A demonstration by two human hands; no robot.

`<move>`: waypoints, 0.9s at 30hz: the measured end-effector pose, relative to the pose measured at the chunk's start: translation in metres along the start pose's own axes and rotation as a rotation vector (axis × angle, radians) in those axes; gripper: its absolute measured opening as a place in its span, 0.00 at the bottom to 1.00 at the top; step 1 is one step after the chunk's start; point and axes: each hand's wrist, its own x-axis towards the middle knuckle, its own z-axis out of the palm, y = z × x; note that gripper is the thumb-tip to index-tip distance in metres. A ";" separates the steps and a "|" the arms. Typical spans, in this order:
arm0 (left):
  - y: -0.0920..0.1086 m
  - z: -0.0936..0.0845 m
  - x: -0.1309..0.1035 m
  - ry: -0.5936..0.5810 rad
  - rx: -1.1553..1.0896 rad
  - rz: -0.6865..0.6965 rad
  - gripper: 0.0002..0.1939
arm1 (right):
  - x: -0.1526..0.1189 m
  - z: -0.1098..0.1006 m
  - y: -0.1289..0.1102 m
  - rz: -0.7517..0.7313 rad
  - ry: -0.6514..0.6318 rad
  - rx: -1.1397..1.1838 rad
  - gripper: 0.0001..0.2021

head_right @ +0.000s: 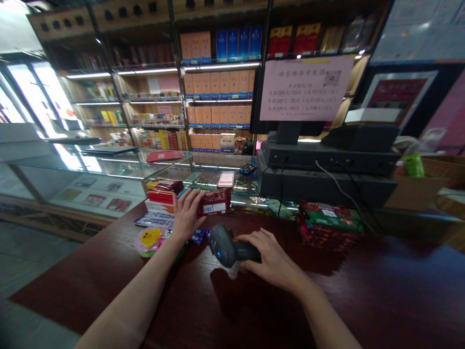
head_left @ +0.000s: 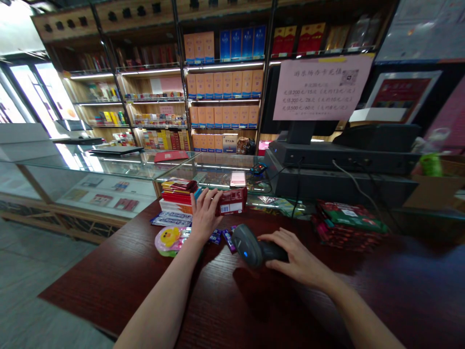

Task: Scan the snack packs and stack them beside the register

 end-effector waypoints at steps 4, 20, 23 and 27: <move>-0.002 0.003 -0.001 0.004 -0.003 -0.008 0.37 | -0.001 0.000 0.002 0.012 0.013 0.012 0.22; 0.001 -0.004 0.000 -0.004 -0.026 0.000 0.41 | 0.000 0.009 0.025 0.079 -0.074 0.008 0.31; 0.001 -0.004 0.001 -0.001 -0.026 0.001 0.41 | -0.001 0.011 0.029 0.100 -0.093 0.006 0.32; 0.000 -0.004 0.000 0.001 -0.025 -0.001 0.42 | 0.000 0.014 0.030 0.115 -0.101 0.007 0.34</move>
